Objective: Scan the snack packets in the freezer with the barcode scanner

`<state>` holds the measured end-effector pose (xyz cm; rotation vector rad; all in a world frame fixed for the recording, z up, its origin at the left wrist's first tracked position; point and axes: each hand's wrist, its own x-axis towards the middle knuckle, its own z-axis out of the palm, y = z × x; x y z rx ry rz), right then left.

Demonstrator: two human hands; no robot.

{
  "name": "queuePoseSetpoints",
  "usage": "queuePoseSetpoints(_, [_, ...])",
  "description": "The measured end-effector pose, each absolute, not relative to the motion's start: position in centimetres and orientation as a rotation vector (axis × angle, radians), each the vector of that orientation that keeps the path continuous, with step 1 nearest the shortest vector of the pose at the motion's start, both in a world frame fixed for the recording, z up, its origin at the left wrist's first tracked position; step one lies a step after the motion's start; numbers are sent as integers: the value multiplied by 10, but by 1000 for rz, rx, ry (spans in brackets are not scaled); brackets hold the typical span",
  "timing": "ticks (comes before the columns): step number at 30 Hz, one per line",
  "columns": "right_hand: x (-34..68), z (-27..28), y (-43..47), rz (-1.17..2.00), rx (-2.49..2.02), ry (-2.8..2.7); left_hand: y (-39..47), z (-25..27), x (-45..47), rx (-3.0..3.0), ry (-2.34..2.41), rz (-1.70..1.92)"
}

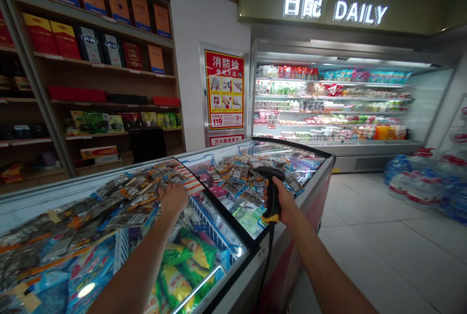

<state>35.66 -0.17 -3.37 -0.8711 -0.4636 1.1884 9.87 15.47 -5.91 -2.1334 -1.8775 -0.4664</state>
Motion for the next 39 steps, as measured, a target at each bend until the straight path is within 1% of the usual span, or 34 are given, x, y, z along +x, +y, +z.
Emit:
queuePoseSetpoints(6, [343,-32,13,1240,-885,-478,146,-56,112,-2300,-1764,-446])
queuePoseSetpoints(9, [331,-29,23,1251,-894,-539,143,-54,110,-2164,-1866,-498])
queuePoseSetpoints(12, [317,-24,31,1256,-906,-606,142,-54,104,-2071,-1987,-468])
queuePoseSetpoints(18, [295,-16,39,1250,-907,-715,152,-55,103,-2256,-2003,-525])
queuePoseSetpoints(21, [291,-16,41,1208,-924,-746,158,-54,109,-2413,-2001,-651])
queuePoseSetpoints(23, [291,-17,41,1182,-928,-732,159,-54,113,-2394,-2075,-707])
queuePoseSetpoints(27, [293,-23,40,1158,-917,-733,159,-56,116,-2288,-2171,-669])
queuePoseSetpoints(29, [294,-27,38,1169,-909,-737,160,-56,115,-2303,-2189,-779])
queuePoseSetpoints(35, [297,-28,26,1305,-855,-704,167,-59,116,-2367,-2093,-1323])
queuePoseSetpoints(39, [298,-23,21,1353,-833,-679,165,-60,119,-2438,-2024,-1401])
